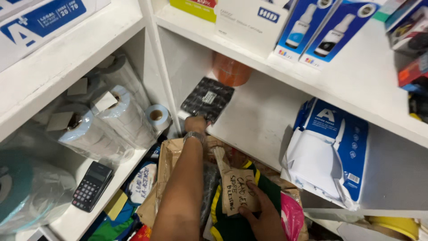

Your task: The person handles paper reams, a fan part, tape rolls, ink cartridge boxes, scissors, and a calculator while moving items on storage shelves and the floor.

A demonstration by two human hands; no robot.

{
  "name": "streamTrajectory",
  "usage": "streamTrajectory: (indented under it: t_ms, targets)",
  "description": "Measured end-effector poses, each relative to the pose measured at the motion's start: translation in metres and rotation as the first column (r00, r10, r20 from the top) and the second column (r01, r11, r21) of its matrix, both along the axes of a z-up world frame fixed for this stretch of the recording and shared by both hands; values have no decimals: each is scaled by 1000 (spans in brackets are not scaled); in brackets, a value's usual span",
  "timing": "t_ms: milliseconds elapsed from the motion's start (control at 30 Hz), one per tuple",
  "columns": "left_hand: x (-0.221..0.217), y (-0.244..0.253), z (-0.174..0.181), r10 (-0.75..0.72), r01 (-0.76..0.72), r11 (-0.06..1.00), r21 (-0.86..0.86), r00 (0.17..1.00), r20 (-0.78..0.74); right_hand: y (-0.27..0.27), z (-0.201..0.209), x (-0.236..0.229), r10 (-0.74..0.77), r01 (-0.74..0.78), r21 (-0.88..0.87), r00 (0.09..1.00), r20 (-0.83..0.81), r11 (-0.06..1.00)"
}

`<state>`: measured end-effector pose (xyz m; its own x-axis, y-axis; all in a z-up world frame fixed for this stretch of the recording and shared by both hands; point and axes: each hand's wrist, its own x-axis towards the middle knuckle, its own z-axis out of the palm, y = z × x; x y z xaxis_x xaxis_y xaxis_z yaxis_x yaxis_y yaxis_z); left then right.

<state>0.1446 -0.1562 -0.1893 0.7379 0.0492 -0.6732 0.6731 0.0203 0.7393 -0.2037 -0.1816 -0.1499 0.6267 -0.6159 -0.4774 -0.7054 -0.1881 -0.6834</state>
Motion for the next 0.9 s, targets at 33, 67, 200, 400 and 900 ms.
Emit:
streamTrajectory:
  t_ms: [33,67,200,400,900]
  targets:
    - [-1,1,-2,-38,36,999,32,997,69,0,0,-1,15,-15,-2,999,29,1000]
    - [0,2,-3,-78,69,995,66,987,141,-1,0,-1,31,-31,-5,998,62,1000]
    - [-6,32,-23,150,-95,910,-404,983,106,-5,-18,-7,23,-23,0,987,159,1000]
    - [-123,172,57,-562,408,784,467,787,254,-2,23,6,-15,8,86,997,79,996]
    - [-225,217,46,-266,239,910,338,963,36,4,45,3,-109,108,253,994,-8,961]
